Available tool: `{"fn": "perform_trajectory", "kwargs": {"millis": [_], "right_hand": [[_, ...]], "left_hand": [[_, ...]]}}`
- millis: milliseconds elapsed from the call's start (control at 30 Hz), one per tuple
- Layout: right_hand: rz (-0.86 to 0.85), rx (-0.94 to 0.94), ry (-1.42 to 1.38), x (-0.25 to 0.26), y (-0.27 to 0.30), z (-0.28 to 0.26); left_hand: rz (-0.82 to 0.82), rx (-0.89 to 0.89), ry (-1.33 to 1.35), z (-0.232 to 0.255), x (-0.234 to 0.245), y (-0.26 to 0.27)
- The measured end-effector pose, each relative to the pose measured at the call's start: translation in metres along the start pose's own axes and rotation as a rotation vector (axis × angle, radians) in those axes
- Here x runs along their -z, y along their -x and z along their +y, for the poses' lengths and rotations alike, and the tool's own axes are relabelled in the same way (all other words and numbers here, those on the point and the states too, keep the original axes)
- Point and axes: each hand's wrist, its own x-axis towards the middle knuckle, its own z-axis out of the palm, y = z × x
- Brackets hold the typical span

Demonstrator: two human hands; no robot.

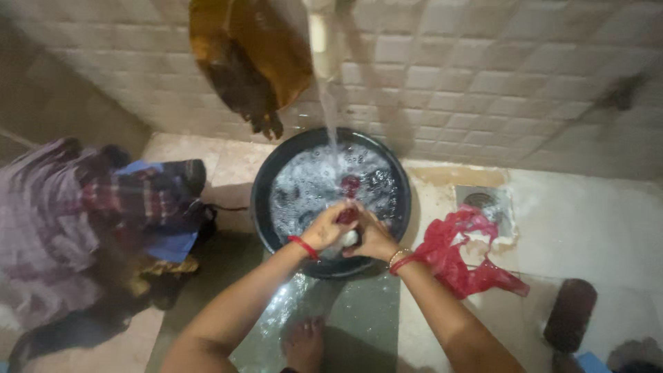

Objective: The person washes clothes by hand in a bathroom. They scrub a red garment and a dark garment with soap and a brush, rinse them under running water, and place them aside.

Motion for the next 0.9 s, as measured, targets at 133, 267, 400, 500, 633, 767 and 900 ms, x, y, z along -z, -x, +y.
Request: {"fn": "perform_trajectory", "kwargs": {"millis": [133, 267, 400, 500, 633, 767, 900], "right_hand": [[0.105, -0.204, -0.672, -0.013, -0.023, -0.003], [0.117, -0.588, -0.653, 0.043, -0.069, -0.045], [0.284, -0.101, -0.487, 0.106, -0.1, -0.09], [0.203, 0.033, -0.372, 0.101, -0.115, -0.101], [0.066, -0.223, 0.325, 0.032, -0.106, -0.064], [-0.522, -0.332, 0.678, -0.046, -0.065, 0.014], [-0.556, -0.384, 0.656, -0.079, -0.044, 0.077]], "left_hand": [[-0.03, -0.134, 0.431, 0.09, 0.018, 0.012], [0.483, -0.05, 0.449, 0.093, 0.087, 0.025], [0.63, 0.056, 0.3, 0.008, 0.124, 0.022], [0.687, -0.224, -0.37, -0.051, 0.099, 0.013], [-0.199, 0.359, -1.014, -0.08, 0.049, 0.031], [-0.622, 0.498, -1.049, -0.072, 0.037, 0.039], [-0.555, 0.478, -1.062, -0.072, 0.039, 0.044]]}}
